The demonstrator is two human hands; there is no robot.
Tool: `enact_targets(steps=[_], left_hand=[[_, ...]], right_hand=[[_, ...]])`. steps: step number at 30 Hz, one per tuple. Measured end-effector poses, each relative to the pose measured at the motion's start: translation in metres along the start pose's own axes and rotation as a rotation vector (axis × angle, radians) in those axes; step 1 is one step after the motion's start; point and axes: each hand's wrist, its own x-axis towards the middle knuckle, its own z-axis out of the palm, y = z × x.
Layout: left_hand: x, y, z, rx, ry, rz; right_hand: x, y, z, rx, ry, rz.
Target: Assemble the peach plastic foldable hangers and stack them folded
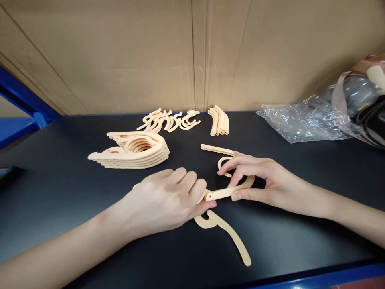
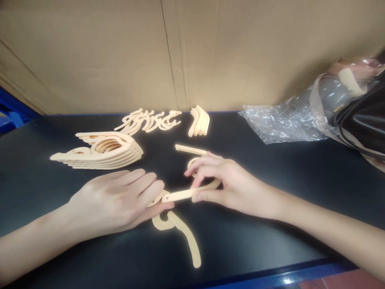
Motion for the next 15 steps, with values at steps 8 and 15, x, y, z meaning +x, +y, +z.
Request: enact_targets(steps=[8, 15], left_hand=[[0.0019, 0.0003, -0.0017, -0.039, 0.020, 0.003], [-0.0014, 0.0037, 0.0042, -0.073, 0.005, -0.006]], right_hand=[[-0.0002, -0.0003, -0.0011, 0.014, -0.019, 0.020], [-0.0012, 0.0014, -0.0006, 0.035, -0.031, 0.012]])
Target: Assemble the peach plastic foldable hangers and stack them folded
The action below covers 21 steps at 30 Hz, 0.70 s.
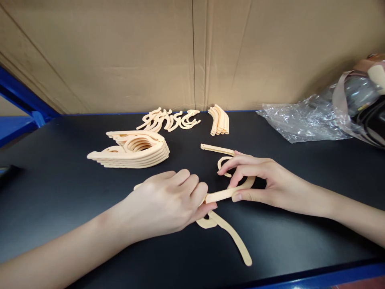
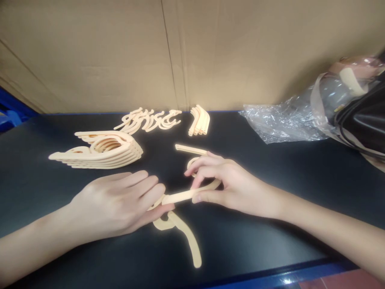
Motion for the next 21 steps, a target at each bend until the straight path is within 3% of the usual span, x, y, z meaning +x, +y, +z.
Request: enact_targets(steps=[5, 10, 13, 18, 21], left_hand=[[0.001, -0.002, 0.000, -0.089, -0.023, 0.030], [0.006, -0.001, -0.008, -0.294, -0.128, 0.085], [0.008, -0.001, -0.009, -0.344, -0.119, 0.081], [0.009, -0.004, -0.007, -0.374, -0.143, 0.092], [0.010, -0.004, -0.008, -0.377, -0.144, 0.111]], right_hand=[[0.001, 0.002, 0.001, -0.029, -0.004, -0.012], [0.003, 0.003, 0.000, -0.036, 0.007, -0.083], [0.004, 0.004, -0.001, -0.047, 0.047, -0.100], [0.005, 0.011, -0.007, -0.337, 0.243, -0.027], [0.006, 0.016, -0.010, -0.445, 0.261, 0.004]])
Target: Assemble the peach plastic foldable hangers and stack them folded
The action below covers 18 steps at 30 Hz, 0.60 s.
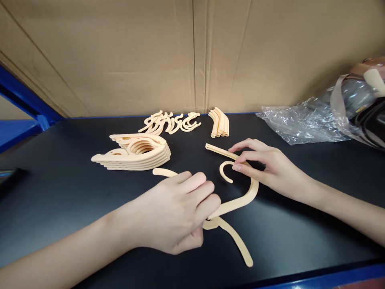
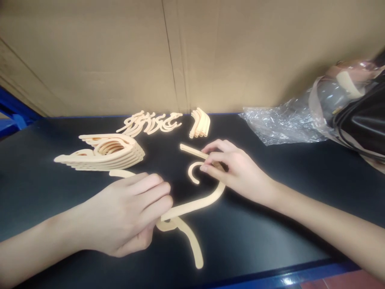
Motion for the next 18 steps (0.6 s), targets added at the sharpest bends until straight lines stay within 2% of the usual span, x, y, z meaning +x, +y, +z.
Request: enact_targets(steps=[4, 9, 15, 18], left_hand=[[-0.0011, -0.0010, 0.0006, 0.057, 0.011, 0.035], [-0.0033, -0.0060, 0.0037, 0.082, 0.080, 0.021], [-0.0050, -0.0054, 0.0061, 0.054, 0.028, -0.101], [-0.0056, -0.0018, 0.0064, 0.081, 0.055, -0.140]], right_hand=[[0.0006, 0.0033, 0.0021, -0.013, -0.016, -0.002], [-0.0004, 0.0024, 0.0038, 0.044, -0.047, 0.005], [-0.0009, 0.0016, 0.0044, 0.099, -0.046, 0.001], [-0.0005, 0.0031, 0.0050, 0.111, -0.040, 0.011]])
